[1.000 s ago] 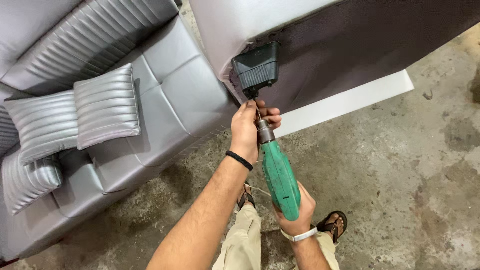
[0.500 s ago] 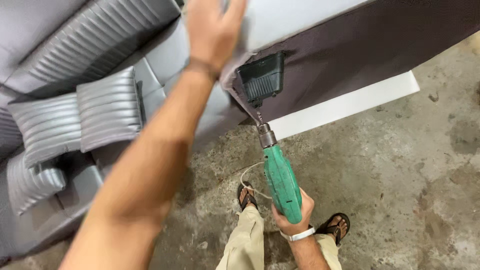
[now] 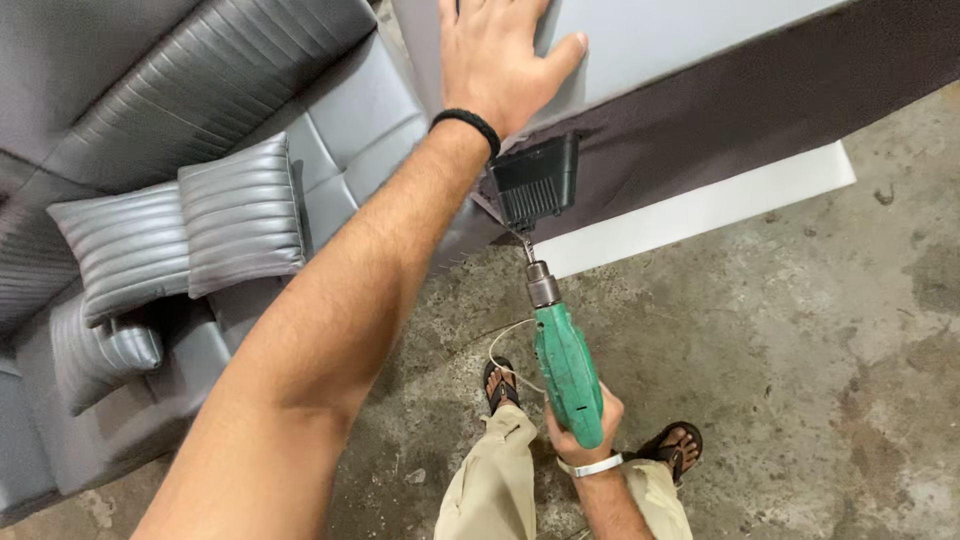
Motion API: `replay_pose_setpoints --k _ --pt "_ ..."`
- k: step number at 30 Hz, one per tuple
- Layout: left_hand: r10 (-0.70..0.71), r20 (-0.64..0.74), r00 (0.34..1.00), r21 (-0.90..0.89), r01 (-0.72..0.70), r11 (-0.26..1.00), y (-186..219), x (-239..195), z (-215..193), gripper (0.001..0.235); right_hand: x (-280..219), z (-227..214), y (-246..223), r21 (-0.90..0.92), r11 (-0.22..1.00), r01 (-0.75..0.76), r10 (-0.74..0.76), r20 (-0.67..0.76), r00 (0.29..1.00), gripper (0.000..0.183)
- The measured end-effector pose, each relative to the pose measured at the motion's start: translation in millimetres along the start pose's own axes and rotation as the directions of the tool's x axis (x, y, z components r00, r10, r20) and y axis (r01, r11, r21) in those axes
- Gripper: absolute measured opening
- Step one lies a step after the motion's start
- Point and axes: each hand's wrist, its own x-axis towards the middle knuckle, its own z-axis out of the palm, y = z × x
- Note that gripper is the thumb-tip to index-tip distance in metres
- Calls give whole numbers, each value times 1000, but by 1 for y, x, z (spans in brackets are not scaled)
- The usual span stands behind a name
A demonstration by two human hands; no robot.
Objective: The person retrieves black plastic feet and screws from a box, then uses a green power drill to attach the feet to the underside of a gray upholstered chair. They also use scissors to trim excess material from a plastic foot before securing it.
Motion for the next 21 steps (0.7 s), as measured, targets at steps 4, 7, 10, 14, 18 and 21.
replay_pose_setpoints --k 4,7,10,14,18,21 --pt "-2 -46 999 27 3 1000 1 -5 -3 51 0 3 -7 1 999 -40 40 19 999 27" --pt "-17 -20 1000 20 17 1000 2 -4 -2 53 -2 5 -9 72 994 -84 85 -16 996 27" --pt "-21 -14 1000 44 22 999 3 -5 -3 54 -5 9 -13 27 989 -142 142 9 990 23" --pt "9 -58 998 77 -4 997 2 -5 -2 57 -3 11 -8 103 993 -57 58 -2 998 23" --pt "-27 5 1000 43 27 999 1 -6 1 56 -3 9 -3 65 995 -78 77 11 997 21" --pt "-38 26 999 67 36 997 -2 -5 -5 58 -3 14 -3 94 992 -82 80 19 997 21"
